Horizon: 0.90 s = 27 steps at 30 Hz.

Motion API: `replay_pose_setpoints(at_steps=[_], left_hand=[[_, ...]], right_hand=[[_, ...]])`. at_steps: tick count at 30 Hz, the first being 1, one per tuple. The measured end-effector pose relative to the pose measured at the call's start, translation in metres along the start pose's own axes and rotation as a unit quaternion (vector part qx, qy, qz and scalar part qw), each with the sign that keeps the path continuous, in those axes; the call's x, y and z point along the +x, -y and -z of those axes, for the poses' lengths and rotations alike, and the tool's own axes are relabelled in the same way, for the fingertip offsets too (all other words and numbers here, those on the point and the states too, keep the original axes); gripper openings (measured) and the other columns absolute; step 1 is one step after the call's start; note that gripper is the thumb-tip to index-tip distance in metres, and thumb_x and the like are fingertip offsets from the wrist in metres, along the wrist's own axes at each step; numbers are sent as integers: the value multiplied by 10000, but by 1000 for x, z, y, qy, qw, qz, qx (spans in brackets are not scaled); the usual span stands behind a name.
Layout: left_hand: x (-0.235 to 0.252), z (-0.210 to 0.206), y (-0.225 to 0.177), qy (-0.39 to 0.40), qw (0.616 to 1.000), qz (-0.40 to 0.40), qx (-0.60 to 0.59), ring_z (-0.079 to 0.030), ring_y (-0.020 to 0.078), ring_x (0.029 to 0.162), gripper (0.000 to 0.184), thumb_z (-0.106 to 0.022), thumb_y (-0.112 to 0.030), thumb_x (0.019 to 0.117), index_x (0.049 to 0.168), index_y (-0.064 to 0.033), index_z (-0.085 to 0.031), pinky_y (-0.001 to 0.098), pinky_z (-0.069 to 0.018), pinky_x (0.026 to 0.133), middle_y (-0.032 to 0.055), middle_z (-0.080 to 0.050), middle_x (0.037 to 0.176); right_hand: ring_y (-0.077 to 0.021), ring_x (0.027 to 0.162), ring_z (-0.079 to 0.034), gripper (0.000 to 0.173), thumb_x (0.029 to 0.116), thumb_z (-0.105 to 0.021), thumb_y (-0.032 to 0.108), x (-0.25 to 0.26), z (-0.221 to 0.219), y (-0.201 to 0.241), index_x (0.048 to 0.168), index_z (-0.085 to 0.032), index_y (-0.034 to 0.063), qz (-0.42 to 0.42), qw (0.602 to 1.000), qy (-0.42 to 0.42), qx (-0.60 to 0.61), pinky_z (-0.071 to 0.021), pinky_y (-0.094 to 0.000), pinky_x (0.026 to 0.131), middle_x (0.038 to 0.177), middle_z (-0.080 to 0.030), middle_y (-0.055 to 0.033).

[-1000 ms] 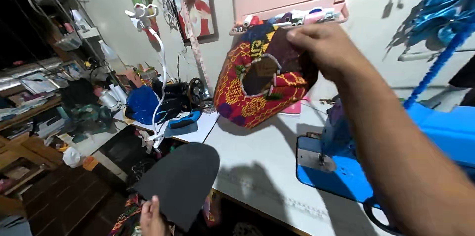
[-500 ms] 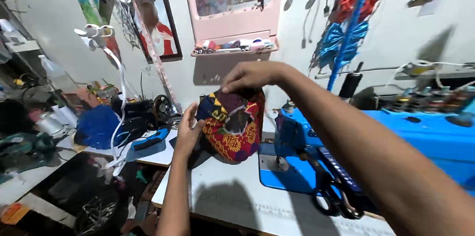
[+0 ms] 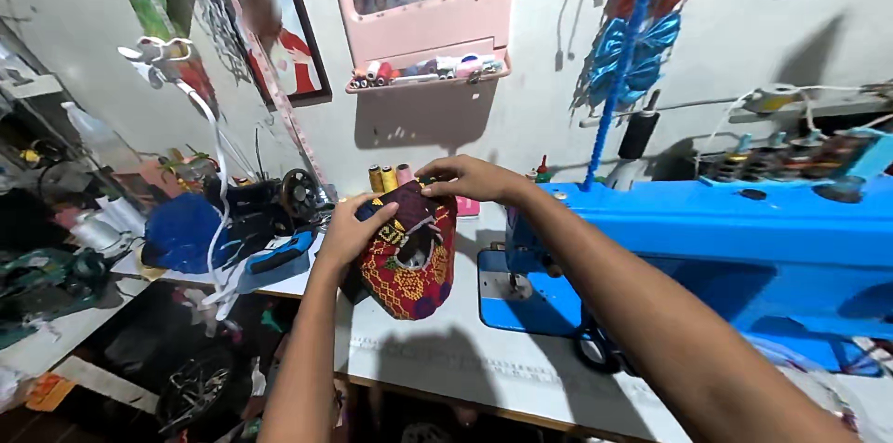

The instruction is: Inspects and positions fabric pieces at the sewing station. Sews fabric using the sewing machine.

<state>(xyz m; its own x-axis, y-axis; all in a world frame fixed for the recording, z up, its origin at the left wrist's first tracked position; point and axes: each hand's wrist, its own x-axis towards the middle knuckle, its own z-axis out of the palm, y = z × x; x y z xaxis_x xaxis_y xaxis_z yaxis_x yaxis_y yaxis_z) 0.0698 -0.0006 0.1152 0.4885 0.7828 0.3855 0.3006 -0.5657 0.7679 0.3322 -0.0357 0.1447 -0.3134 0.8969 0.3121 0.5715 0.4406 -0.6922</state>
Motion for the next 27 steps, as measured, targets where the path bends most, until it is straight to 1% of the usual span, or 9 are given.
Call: replay_pose_setpoints(at_steps=[5,10,13,15,18,20,23,25,27], left_hand=[[5,3,-9,29,998,-28,41,-681,122,767,265,-632,-276,1025,1109,-48,-736,353,-577,742,69,-732,909],[-4,8,-6,32,998,-38,36,-674,71,768,245,-591,-228,1046,1124,-44,-733,297,-572,742,47,-733,917],[-8,12,-3,18,997,-58,54,-642,46,708,240,-589,-216,1047,1011,-42,-749,263,-545,690,26,-714,830],[-11,17,-3,23,997,-52,57,-628,45,687,263,-571,-214,1056,956,-40,-743,256,-536,671,19,-697,796],[-17,24,-11,49,999,-5,11,-614,45,653,295,-521,-219,1076,934,-46,-714,238,-530,628,6,-671,760],[-20,30,-17,62,998,6,-22,-623,35,649,298,-490,-224,1087,984,-61,-718,221,-541,612,-10,-679,768],[-25,27,-22,50,999,-12,-7,-618,26,637,286,-512,-242,1080,1008,-75,-732,213,-536,596,-13,-684,771],[-27,20,-21,47,998,-38,27,-608,29,621,311,-498,-245,1086,986,-69,-733,219,-524,587,-10,-674,748],[-30,17,-15,42,996,-65,41,-595,21,594,365,-453,-253,1101,912,-75,-710,206,-514,566,-22,-650,706]], right_hand=[[-128,959,-669,252,1006,-641,147,-3,-8,-13,1201,-676,-9,21,996,-50,73,-550,-334,900,1092,-703,-123],[-45,862,-651,183,1018,-615,117,-7,-6,-7,1069,-731,-15,17,993,-59,96,-545,-266,838,967,-723,-55],[-23,785,-648,141,986,-656,97,-7,-8,-2,989,-750,-8,23,994,-49,96,-548,-239,769,888,-726,-30],[-29,774,-649,129,974,-669,85,-6,-10,1,978,-753,-12,24,995,-36,89,-548,-242,760,876,-727,-35],[-23,771,-650,135,973,-678,100,-6,-11,7,994,-757,-7,19,994,-40,96,-548,-236,756,882,-733,-32],[-23,770,-642,145,989,-664,120,-8,-12,14,1009,-747,2,7,992,-51,118,-544,-234,754,883,-721,-21],[-13,845,-635,205,1033,-603,177,-7,-17,18,1078,-728,21,29,989,-32,144,-538,-234,818,949,-709,-5],[7,782,-627,173,1016,-627,151,-6,-25,18,1000,-744,24,36,988,-31,145,-530,-208,755,878,-711,14],[12,732,-618,163,1006,-636,133,-6,-30,15,967,-749,21,32,988,-34,150,-524,-196,706,834,-707,20]])
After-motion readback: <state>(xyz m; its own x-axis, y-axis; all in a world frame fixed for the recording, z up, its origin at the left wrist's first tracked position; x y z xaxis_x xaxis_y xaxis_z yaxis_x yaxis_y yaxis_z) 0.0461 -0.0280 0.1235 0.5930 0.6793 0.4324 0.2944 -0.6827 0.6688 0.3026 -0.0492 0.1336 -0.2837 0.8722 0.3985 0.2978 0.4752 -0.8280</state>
